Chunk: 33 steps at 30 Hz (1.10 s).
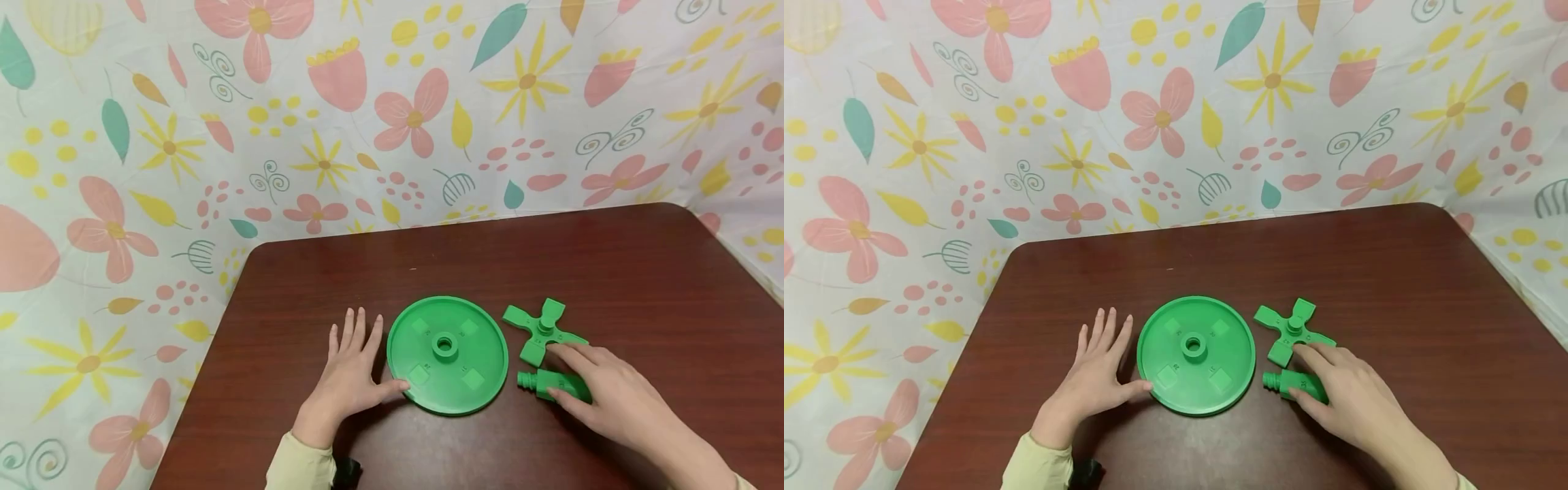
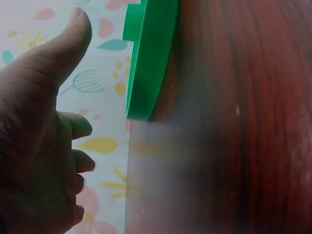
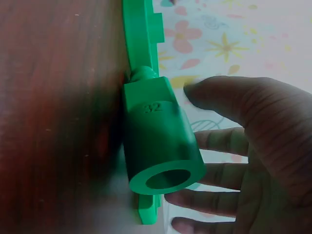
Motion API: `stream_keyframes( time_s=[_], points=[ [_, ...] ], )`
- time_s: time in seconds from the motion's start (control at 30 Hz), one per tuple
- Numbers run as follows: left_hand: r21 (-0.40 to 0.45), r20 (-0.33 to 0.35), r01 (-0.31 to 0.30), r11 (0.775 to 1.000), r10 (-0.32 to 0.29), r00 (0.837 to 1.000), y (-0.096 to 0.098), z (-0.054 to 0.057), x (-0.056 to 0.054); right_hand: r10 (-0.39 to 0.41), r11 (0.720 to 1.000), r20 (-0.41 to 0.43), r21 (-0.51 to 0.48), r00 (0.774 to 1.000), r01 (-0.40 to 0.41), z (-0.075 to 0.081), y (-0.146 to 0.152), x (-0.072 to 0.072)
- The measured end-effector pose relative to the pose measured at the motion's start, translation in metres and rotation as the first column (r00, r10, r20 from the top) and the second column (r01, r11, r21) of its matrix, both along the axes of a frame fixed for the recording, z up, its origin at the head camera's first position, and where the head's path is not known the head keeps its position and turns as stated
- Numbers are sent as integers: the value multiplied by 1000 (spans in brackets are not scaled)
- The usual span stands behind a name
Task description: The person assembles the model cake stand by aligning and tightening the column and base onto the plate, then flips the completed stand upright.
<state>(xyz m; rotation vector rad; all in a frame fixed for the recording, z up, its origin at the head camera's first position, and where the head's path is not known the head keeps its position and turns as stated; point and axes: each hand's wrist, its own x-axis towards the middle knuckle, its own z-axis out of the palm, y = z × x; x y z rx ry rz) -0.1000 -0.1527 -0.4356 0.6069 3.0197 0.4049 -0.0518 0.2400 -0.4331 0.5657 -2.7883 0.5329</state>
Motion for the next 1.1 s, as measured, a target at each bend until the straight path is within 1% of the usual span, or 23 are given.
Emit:
stream_keyframes(
  time_s=[0.17, 0.23, 0.33, 0.43, 0.5, 0.6, 0.7, 0.77, 0.93, 1.1],
  points=[
    [-14, 35, 57, 998, -57, 998, 8, 0, 0, -41, 999, 124, 28, 991, 38, -4, 1, 7],
    [-28, 42, 81, 996, -80, 996, 11, -1, -1, -45, 999, 152, 34, 987, 41, -6, 2, 8],
    [-55, 59, 100, 994, -96, 994, 15, -3, -3, -41, 999, 176, 36, 983, 35, -8, 3, 8],
    [-80, 81, 105, 991, -98, 992, 19, -4, -4, -27, 999, 162, 29, 986, 22, -9, 5, 7],
    [-91, 97, 105, 990, -96, 991, 21, -5, -3, -8, 1000, 128, 7, 992, 7, -10, 6, 6],
    [-106, 107, 106, 989, -95, 990, 22, -6, -3, 19, 998, 90, -58, 996, -14, -9, 8, 5],
    [-113, 109, 105, 988, -92, 990, 23, -7, -3, 45, 990, 83, -135, 995, -34, -5, 9, 5],
    [-113, 108, 104, 988, -92, 990, 23, -8, -3, 54, 985, 76, -165, 996, -41, -1, 7, 4],
    [-113, 112, 104, 988, -92, 989, 23, -10, -4, 81, 976, 25, -203, 996, -74, 8, -1, -6],
    [-107, 123, 105, 989, -91, 988, 25, -12, -5, 122, 956, 43, -272, 992, -106, 17, -14, -18]
  ],
)
